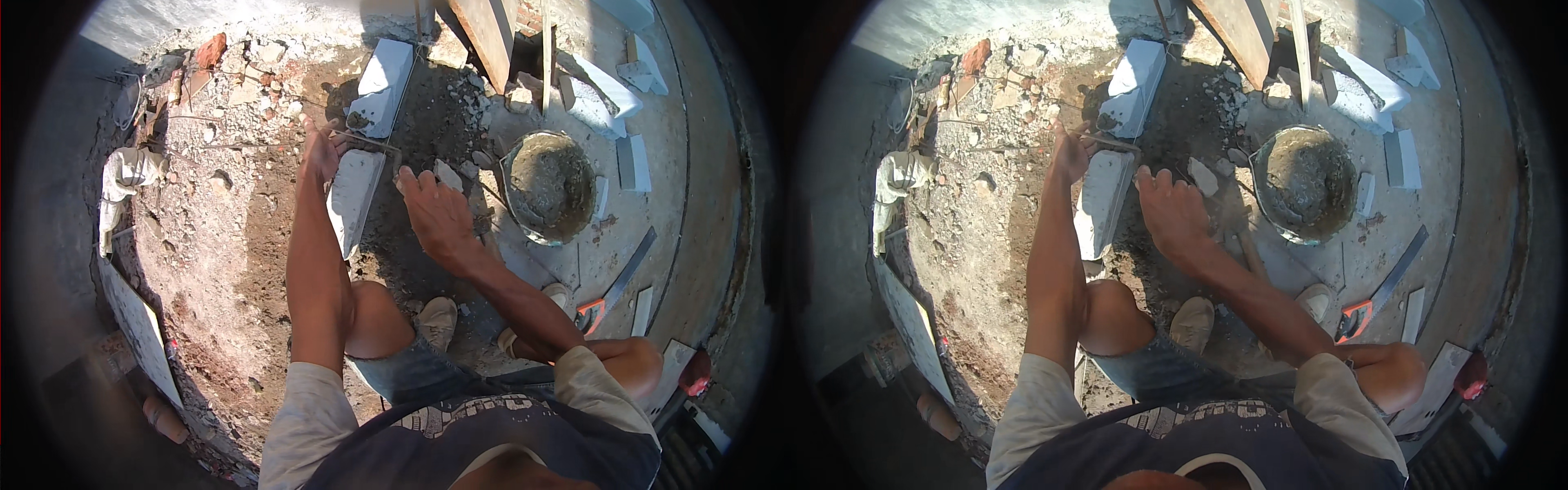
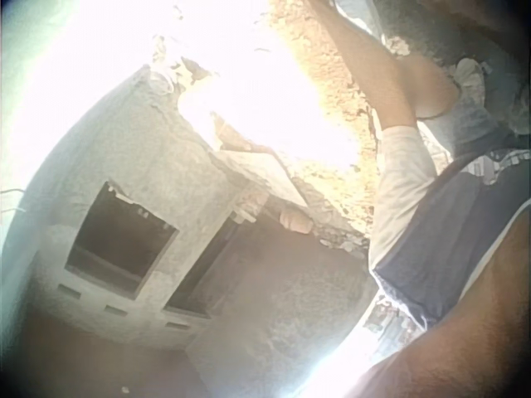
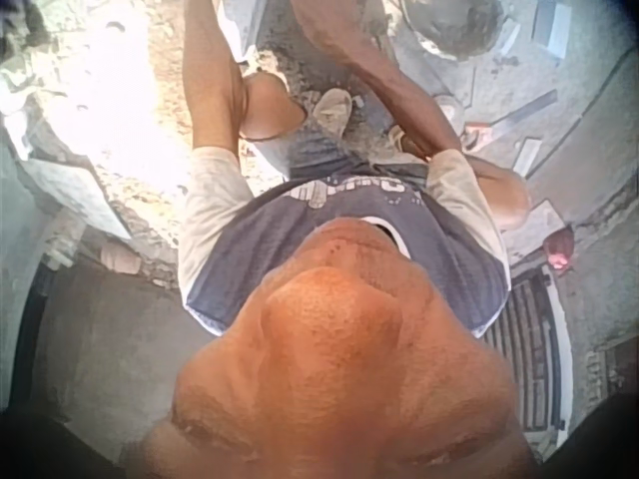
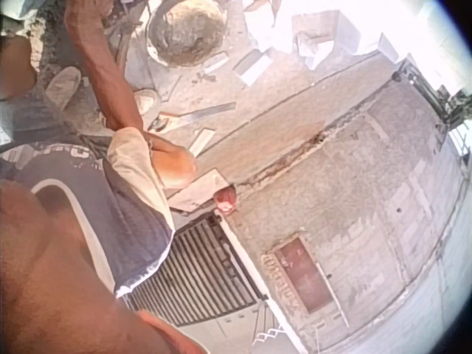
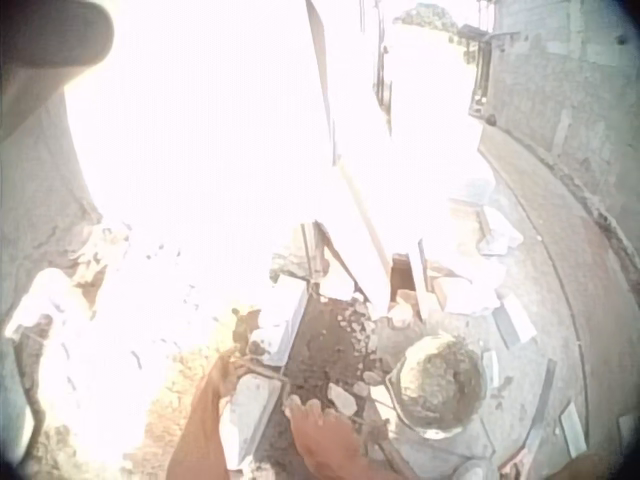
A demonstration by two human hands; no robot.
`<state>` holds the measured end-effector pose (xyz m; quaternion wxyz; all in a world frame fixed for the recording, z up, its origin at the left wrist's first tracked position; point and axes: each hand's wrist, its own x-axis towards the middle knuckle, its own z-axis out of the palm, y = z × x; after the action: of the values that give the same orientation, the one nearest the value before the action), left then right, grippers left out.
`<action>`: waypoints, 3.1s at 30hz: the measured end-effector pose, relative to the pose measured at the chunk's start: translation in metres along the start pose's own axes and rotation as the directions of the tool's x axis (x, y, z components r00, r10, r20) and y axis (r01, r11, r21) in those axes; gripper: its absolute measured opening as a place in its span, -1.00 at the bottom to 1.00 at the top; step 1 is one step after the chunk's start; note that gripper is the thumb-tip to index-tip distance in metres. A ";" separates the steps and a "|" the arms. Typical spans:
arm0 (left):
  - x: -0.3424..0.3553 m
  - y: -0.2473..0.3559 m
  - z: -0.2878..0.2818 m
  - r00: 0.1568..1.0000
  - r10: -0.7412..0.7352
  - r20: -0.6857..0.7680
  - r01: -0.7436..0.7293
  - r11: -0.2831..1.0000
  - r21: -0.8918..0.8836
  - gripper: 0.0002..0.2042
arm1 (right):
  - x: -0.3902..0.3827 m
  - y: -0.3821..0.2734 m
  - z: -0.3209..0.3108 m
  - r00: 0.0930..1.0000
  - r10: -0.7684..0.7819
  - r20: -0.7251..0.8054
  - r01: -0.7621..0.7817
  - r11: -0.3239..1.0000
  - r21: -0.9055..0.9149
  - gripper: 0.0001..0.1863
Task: Laying aerated concrete blocks to build a border or wall using mortar and tools.
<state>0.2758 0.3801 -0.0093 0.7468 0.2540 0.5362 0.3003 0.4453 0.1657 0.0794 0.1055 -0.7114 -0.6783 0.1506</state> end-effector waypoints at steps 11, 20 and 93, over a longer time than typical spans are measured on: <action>0.006 0.005 0.013 0.996 0.092 -0.021 -0.085 0.971 0.224 -0.07 | 0.020 0.019 -0.022 0.957 0.140 -0.254 -0.048 0.940 0.337 -0.49; 0.013 -0.008 0.028 0.989 0.116 0.091 -0.144 0.894 0.425 -0.12 | 0.073 0.044 0.001 0.968 -0.024 -0.248 0.042 0.997 0.065 -0.54; -0.007 0.005 0.020 0.986 0.095 0.138 -0.140 0.920 0.365 -0.21 | -0.039 0.042 0.010 0.929 0.366 -0.045 -0.271 0.760 0.590 -0.46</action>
<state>0.2927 0.3773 0.0043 0.6956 0.4404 0.5225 0.2218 0.4797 0.1234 0.0580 0.3410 -0.7608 -0.4591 0.3069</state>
